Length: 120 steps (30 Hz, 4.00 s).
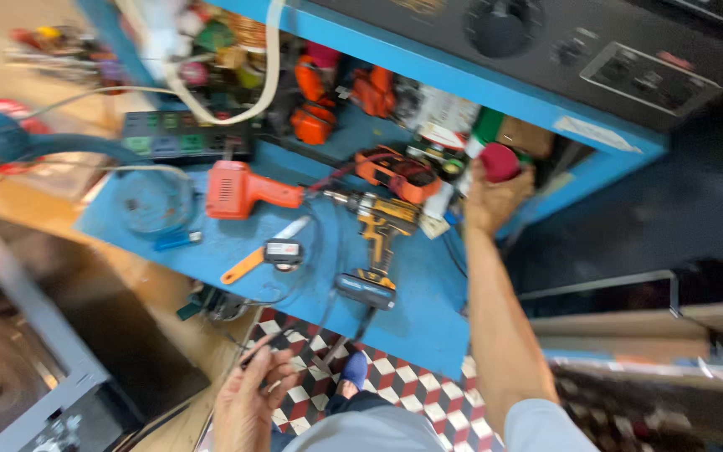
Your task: The person uses a flashlight to inspect the microwave door hinge area, then retrieves a screwdriver and a small metal hinge part from a workbench. They repeatedly test-fit the hinge into the microwave door frame, adjusting its position and orientation to check alignment.
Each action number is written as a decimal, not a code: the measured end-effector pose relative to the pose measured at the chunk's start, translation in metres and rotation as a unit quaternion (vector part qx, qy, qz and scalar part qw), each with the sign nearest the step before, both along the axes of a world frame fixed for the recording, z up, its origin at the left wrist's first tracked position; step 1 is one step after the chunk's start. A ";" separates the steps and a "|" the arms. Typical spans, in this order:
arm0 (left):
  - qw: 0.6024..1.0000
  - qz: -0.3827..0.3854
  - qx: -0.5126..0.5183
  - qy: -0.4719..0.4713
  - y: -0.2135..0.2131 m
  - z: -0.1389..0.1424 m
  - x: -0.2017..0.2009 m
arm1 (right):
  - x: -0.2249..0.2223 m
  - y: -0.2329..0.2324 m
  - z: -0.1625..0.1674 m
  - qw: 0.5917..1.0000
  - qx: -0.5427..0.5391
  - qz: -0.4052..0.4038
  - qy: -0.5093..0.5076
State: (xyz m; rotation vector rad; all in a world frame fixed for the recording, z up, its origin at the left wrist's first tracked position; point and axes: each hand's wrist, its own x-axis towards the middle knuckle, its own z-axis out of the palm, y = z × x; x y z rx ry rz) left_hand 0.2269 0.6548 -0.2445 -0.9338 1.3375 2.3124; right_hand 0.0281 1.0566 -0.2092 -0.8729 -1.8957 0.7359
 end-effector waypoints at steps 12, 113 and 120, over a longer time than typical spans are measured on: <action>0.995 0.064 0.073 -0.025 -0.009 -0.028 0.019 | 0.027 -0.028 0.022 0.987 -0.078 0.142 -0.019; 0.919 0.218 0.327 -0.019 -0.142 -0.025 -0.115 | 0.121 -0.288 -0.002 0.857 -0.253 0.402 -0.200; 0.922 0.203 0.329 -0.008 -0.137 -0.027 -0.113 | 0.114 -0.293 -0.001 0.830 -0.251 0.407 -0.288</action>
